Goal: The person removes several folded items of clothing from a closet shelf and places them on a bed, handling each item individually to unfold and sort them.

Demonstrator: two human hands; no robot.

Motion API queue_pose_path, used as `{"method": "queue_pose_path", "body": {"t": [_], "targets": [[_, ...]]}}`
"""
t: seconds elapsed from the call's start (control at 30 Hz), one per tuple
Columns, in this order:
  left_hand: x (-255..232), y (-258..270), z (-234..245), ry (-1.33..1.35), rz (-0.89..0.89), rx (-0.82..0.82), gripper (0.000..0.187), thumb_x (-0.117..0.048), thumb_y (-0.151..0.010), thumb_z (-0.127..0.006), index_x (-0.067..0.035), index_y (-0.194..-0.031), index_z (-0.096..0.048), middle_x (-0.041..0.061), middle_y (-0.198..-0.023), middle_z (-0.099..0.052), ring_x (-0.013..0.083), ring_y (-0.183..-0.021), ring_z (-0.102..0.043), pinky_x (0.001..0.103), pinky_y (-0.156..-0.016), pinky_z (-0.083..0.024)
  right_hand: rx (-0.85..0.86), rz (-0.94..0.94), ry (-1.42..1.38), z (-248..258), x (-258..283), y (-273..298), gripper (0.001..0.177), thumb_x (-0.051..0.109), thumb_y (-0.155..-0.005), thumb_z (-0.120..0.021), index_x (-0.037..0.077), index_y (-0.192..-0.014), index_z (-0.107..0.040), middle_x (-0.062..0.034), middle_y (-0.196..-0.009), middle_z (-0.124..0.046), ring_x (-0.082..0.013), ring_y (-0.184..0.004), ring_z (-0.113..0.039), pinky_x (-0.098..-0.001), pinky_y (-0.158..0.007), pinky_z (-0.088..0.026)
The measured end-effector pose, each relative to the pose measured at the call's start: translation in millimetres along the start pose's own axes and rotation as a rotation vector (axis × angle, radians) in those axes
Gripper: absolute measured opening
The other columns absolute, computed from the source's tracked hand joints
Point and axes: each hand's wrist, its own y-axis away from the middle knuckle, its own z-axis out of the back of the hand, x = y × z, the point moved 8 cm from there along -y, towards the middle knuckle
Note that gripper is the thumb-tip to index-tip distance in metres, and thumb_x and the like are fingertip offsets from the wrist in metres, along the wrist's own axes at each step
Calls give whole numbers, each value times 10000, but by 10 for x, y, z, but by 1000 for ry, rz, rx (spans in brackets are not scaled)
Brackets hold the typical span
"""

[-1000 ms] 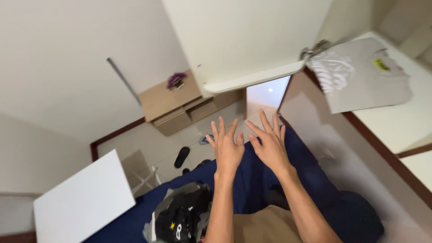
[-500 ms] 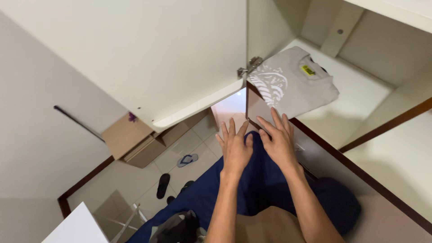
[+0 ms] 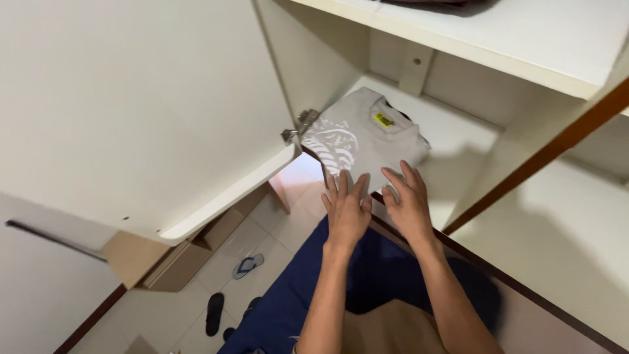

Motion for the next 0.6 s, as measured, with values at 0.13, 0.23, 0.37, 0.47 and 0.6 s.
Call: {"method": "queue_pose_path", "body": {"t": [0.13,0.23,0.37,0.47,0.6], "targets": [[-42,-198,-226,-43,-72,-10,566,-200,-913,-669,-178,-1465,-544,257,-1611,-310,479,-1518,-189,661,-1193,-159,6,-68,30,12,-260,-164,512,132,-938,-675,132,-1438,-565,-257,-1590,-349,-468,-1471,-325,-514,-1167,-336],[8,-265,-424,-59,-87,-10,590,-231,-901,-701,-162,-1462,-535,265,-1607,-310,496,-1505,-203,648,-1196,-176,16,-109,35,13,-418,-197,542,128,-965,-654,72,-1479,-491,-296,-1605,-276,-496,-1476,-288,-522,-1156,-330],[62,-345,-589,-150,-57,-10,658,-250,-849,-752,-140,-1449,-506,281,-1580,-285,517,-1470,-208,653,-1165,-169,27,-144,37,-39,-581,-331,638,121,-943,-644,11,-1521,-398,-323,-1614,-254,-511,-1447,-314,-520,-1163,-350],[52,-346,-641,-238,-39,-51,631,-185,-825,-746,-166,-1425,-550,263,-1562,-331,505,-1452,-275,645,-1166,-192,10,-168,56,-103,-717,-367,689,132,-945,-659,12,-1558,-368,-351,-1583,-275,-521,-1428,-338,-515,-1160,-360],[132,-412,-544,-265,-33,-165,491,-123,-841,-710,-185,-1323,-637,192,-1501,-475,417,-1409,-424,633,-1165,-257,-72,-203,119,-155,-903,-475,762,94,-891,-695,-18,-1550,-328,-368,-1504,-352,-533,-1368,-381,-522,-1109,-354]]}}
